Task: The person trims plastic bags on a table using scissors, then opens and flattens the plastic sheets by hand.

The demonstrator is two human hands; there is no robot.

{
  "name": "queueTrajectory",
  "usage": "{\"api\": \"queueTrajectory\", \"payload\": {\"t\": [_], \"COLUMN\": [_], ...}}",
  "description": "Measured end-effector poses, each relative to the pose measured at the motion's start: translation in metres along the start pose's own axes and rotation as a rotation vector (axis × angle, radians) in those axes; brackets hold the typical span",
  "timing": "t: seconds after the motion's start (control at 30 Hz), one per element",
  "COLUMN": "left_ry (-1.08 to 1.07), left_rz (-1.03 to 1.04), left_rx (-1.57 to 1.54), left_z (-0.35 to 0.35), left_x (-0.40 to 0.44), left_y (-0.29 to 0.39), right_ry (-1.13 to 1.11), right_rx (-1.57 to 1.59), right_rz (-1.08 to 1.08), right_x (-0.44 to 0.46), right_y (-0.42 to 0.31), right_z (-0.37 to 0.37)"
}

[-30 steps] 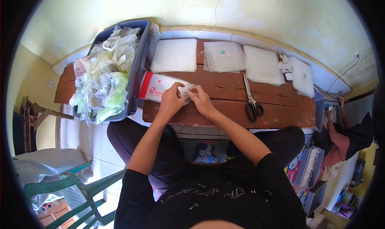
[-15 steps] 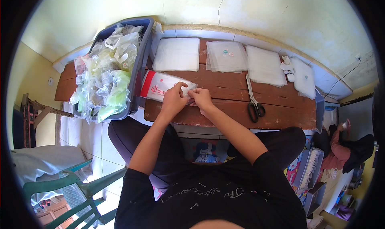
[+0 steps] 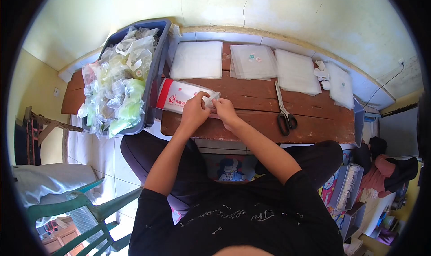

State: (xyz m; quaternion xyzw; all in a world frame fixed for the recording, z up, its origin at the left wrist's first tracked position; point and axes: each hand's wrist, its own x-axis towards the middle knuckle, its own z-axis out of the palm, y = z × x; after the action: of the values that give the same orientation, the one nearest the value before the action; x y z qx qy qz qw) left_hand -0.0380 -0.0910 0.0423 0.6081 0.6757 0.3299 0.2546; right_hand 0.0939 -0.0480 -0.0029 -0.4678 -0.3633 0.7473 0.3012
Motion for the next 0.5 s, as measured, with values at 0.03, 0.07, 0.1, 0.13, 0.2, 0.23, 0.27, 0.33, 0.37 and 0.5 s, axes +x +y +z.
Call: {"api": "queueTrajectory", "payload": {"t": [0.03,0.07,0.1,0.13,0.2,0.23,0.27,0.33,0.37,0.5], "left_ry": [0.003,0.006,0.005,0.013,0.019,0.021,0.022,0.021,0.02,0.014], "left_rz": [0.007,0.013,0.014,0.026,0.039,0.032,0.025,0.023,0.018,0.016], "left_rx": [0.005,0.009,0.008,0.013,0.017,0.011,0.006,0.009,0.011,0.01], "left_z": [0.0,0.001,0.001,0.001,0.001,0.001,0.0,0.0,-0.001,0.0], "left_x": [0.0,0.0,0.001,0.001,0.001,0.001,0.001,0.001,0.001,0.001], "left_y": [-0.001,-0.002,-0.003,-0.003,-0.004,-0.004,-0.003,-0.003,-0.003,-0.005], "right_ry": [-0.034,-0.033,-0.09,-0.147,-0.222,-0.299,-0.298,-0.468,-0.468,-0.544], "right_rx": [0.016,0.016,0.051,0.085,0.148,0.21,0.21,0.289,0.289,0.266], "right_rz": [0.037,0.037,0.069,0.102,0.129,0.156,0.154,0.177,0.176,0.207], "right_x": [-0.003,-0.005,-0.007,-0.008,0.0,0.003,0.004,0.007,0.007,0.001], "right_y": [-0.005,-0.009,-0.014,-0.018,-0.016,-0.014,-0.014,-0.014,-0.014,-0.02], "right_z": [-0.001,-0.002,-0.004,-0.006,-0.015,-0.02,-0.023,-0.029,-0.032,-0.037]}}
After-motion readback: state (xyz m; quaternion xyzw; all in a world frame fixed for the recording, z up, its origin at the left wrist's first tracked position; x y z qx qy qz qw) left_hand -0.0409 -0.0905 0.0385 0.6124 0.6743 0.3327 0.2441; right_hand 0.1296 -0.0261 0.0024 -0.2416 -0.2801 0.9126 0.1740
